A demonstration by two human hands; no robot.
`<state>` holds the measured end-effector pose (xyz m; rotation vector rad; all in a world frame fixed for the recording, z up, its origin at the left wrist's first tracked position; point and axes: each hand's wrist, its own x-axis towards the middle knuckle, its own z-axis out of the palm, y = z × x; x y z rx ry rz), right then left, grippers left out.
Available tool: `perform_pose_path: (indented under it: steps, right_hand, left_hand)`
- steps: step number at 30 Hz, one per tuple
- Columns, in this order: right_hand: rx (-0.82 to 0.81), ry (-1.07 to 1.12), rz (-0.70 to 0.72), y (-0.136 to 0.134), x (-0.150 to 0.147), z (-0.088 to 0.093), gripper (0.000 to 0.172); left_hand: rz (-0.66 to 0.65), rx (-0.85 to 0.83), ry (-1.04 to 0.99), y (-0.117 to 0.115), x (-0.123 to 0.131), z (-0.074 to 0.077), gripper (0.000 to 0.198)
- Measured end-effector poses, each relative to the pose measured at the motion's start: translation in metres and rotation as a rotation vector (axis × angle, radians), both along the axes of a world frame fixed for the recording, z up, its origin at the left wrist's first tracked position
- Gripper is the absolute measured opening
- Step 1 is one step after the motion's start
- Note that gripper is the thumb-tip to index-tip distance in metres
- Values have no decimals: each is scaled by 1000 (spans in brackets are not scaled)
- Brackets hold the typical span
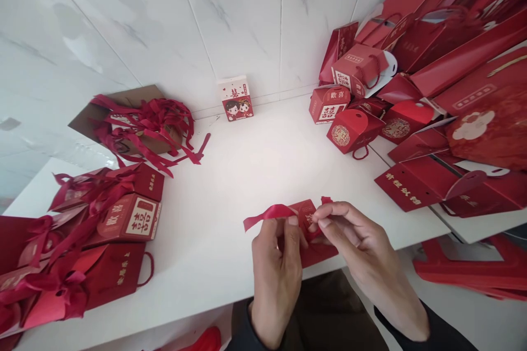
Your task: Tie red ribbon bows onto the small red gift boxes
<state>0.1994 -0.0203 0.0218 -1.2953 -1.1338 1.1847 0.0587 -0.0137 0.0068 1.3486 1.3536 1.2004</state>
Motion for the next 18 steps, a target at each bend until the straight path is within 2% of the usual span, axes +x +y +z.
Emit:
perform_pose_path:
  steps: [4,8,12,15,18]
  right_hand:
    - [134,-208,1,9,4,11,10]
    - [349,-408,194,23,3,26,19]
    - [422,-534,429,35,4,29,32]
    - [498,-700,427,42,12,24,40]
    - [541,-778,358,43,21,24,33]
  left_hand:
    - [-80,40,115,4,1,4,24]
    - [-245,90,161,2,0,14,14]
    - [-157,13,49,4,-2,16,28]
    - [-115,-70,8,7,-6,15,37]
    - [-150,-142,-38,10,-9,16,42]
